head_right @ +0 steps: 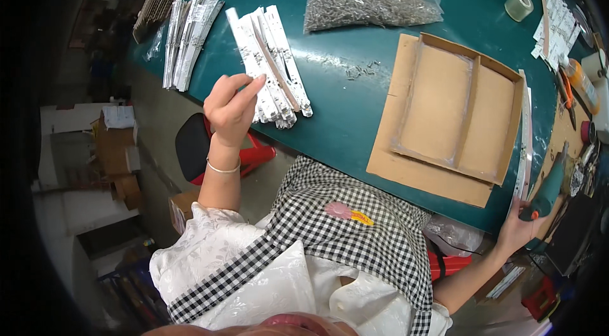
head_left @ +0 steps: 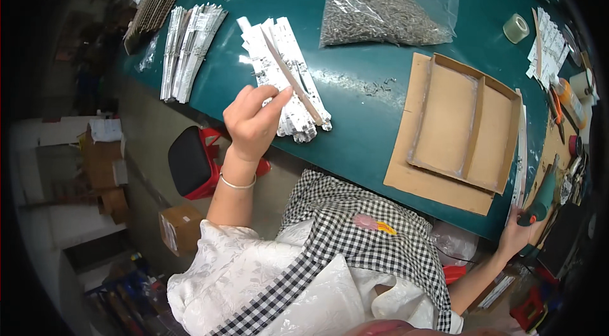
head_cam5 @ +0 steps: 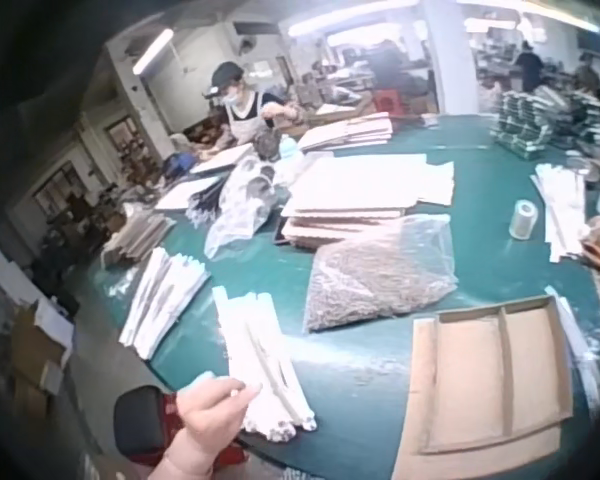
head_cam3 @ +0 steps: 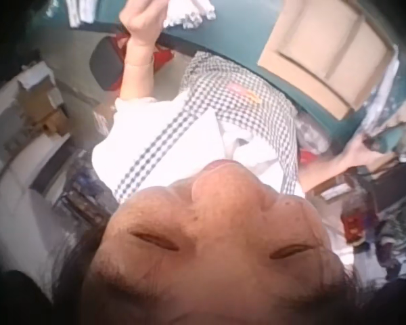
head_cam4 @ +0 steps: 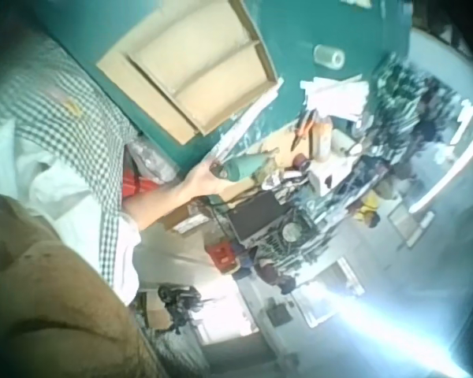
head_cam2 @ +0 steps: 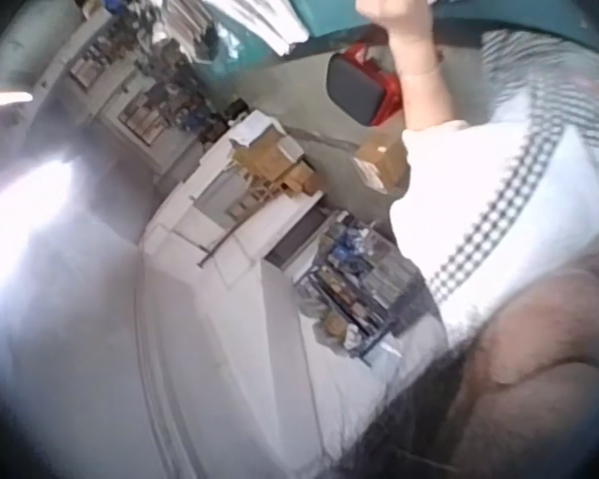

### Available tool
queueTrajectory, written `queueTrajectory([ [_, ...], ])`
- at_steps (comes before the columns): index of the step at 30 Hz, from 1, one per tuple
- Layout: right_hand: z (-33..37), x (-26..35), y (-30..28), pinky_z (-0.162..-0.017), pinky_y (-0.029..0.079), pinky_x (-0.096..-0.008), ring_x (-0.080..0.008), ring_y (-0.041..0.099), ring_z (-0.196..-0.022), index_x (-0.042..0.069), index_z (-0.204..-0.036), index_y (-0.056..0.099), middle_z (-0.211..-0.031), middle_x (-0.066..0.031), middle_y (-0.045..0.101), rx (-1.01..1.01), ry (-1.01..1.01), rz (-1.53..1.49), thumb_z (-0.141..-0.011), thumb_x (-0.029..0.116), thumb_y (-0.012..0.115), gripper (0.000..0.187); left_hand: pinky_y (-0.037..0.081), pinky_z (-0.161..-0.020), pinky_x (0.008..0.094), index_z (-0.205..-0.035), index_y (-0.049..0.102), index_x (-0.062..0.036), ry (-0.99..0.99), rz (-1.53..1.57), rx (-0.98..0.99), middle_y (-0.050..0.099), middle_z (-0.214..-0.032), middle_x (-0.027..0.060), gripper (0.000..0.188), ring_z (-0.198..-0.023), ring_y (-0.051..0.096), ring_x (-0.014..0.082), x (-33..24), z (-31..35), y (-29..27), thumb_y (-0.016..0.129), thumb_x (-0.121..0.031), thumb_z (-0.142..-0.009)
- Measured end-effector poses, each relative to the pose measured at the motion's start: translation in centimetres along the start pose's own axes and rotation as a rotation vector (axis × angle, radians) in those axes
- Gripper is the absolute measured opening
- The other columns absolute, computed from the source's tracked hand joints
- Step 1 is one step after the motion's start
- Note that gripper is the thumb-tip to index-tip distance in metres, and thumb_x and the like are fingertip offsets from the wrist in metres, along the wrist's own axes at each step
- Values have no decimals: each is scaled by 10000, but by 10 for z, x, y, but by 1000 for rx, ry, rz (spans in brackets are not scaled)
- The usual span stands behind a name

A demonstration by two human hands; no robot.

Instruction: The person uses a soldering iron to attach small metal components to LED light strips. They pick up a component, place it on the strip, and apply heat with the iron, repeating this process for multiple strips on a workbench.

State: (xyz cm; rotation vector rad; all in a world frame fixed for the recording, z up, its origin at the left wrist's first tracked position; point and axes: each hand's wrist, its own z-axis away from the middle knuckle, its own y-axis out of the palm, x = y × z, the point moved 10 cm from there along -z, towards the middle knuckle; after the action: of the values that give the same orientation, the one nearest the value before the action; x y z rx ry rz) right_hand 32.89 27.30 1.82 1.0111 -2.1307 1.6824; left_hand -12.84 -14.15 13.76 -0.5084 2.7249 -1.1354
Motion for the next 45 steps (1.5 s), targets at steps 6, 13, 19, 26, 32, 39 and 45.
queueTrajectory([
  [6, 18, 25, -20, -830, 473, -268, -128, 537, -895, -33, -1368, 487, -1016, -64, 526, -35, 46, -674, -822, -100, 751, 611, 479, -534, 322, -951, 754, -76, -52, 80, 67, 669, -820, 64, 357, -648, 616, 215, 15, 17, 21, 733, 110, -647],
  [13, 56, 111, 4, -761, 437, -247, -131, 497, -802, -56, -1454, 367, -941, -60, 446, 309, 29, -970, -770, -52, 769, 794, 513, -551, 329, -965, 749, -83, -120, 107, 207, 671, -803, 65, 366, -674, 663, 229, 18, 16, 32, 706, 108, -655],
  [19, 86, 122, 45, -718, 459, -244, -124, 518, -791, -53, -1474, 346, -973, -72, 492, 371, 100, -992, -752, -59, 760, 832, 534, -602, 345, -947, 753, -102, -169, 88, 361, 661, -803, 39, 306, -689, 656, 234, 10, 1, 35, 688, 42, -685],
  [26, 99, 137, 81, -732, 519, -235, -98, 597, -825, -13, -1437, 427, -1127, -67, 576, 417, 199, -946, -809, -173, 692, 701, 363, -565, 223, -1209, 670, 45, -636, 568, -31, 463, -710, -7, 389, -626, 419, 70, -1, -8, -8, 660, 115, -826],
  [32, 105, 165, 81, -792, 457, -241, -101, 527, -892, -6, -1300, 495, -1042, -51, 541, 404, 16, -934, -862, -129, 649, 481, 468, -804, 262, -1407, 470, 53, -1241, 1936, 231, 549, -1139, 92, 515, -948, 523, 157, -111, -9, 102, 624, 36, -916],
  [39, 92, 149, 52, -788, 482, -281, -140, 535, -877, 11, -1179, 477, -989, -56, 514, 260, -11, -959, -864, -111, 679, 394, 532, -1042, 442, -1388, 492, 51, -1218, 2102, 671, 651, -1242, 206, 433, -1190, 639, 363, -179, 4, 157, 612, -51, -985],
  [45, 79, 181, 46, -830, 536, -333, -202, 630, -936, -31, -1429, 374, -977, -63, 502, 388, -103, -985, -841, -170, 658, 668, 514, -1079, 479, -1445, 430, 63, -1056, 2133, 728, 619, -1304, 280, 489, -1233, 617, 389, -217, -17, 167, 598, -42, -998],
])
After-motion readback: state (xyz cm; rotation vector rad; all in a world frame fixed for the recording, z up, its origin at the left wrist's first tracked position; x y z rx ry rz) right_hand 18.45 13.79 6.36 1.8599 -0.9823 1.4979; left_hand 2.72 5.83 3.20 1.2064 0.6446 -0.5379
